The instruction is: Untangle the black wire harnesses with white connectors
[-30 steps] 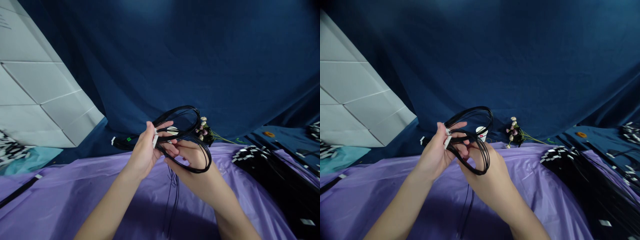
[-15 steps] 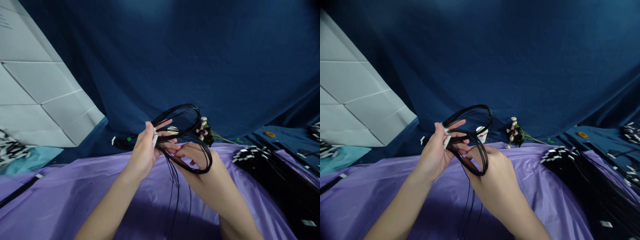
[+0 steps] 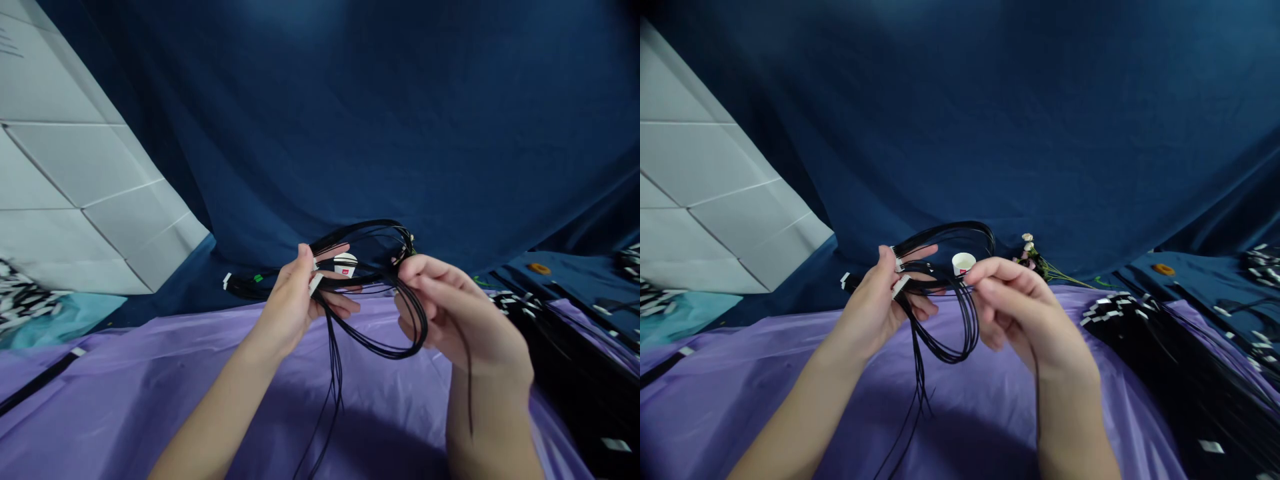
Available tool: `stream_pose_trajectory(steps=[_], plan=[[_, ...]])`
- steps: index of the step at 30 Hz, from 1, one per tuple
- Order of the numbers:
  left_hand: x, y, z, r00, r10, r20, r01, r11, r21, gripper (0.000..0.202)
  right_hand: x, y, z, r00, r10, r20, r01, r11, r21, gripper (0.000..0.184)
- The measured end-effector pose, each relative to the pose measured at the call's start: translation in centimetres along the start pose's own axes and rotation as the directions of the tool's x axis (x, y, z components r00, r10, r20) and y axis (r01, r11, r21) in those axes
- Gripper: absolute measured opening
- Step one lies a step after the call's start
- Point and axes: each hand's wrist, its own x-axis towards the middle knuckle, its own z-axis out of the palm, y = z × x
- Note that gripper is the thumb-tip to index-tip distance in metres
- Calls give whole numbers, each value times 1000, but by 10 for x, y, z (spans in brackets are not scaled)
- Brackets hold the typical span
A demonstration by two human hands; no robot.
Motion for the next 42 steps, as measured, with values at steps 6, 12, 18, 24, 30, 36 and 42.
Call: stream_pose_trajectory(steps=[6,12,18,24,30,36,42], plan=[[1,-2,-2,999,-13,44,14,1000,-25,63,6,-7,-9,962,-112,-249,139,986,96,14],[0,-4,-1,998,5,56,-3,999,-43,62,7,-3,1,743,-370,-557,503,858,101,22],[-1,-4,1,997,-17,72,20,999,-34,62,4,-10,-3,656,-410,-634,702,641,312,10],[1,-5,0,997,-41,69,43,999,-18,63,1,-9,-7,844,-399,-358,535,680,502,27],[1,-6,2,996,-34,87,37,999,-29,61,2,6,4,580,-785,-216,651,607,-456,14],[2,-10,3,990,-13,138,17,1000,-23,60,0,12,12,670,-740,56,468,363,-806,18],[1,-11,1,981,-23,193,12,998,55,64,0,6,11,779,-622,75,387,384,-838,8]])
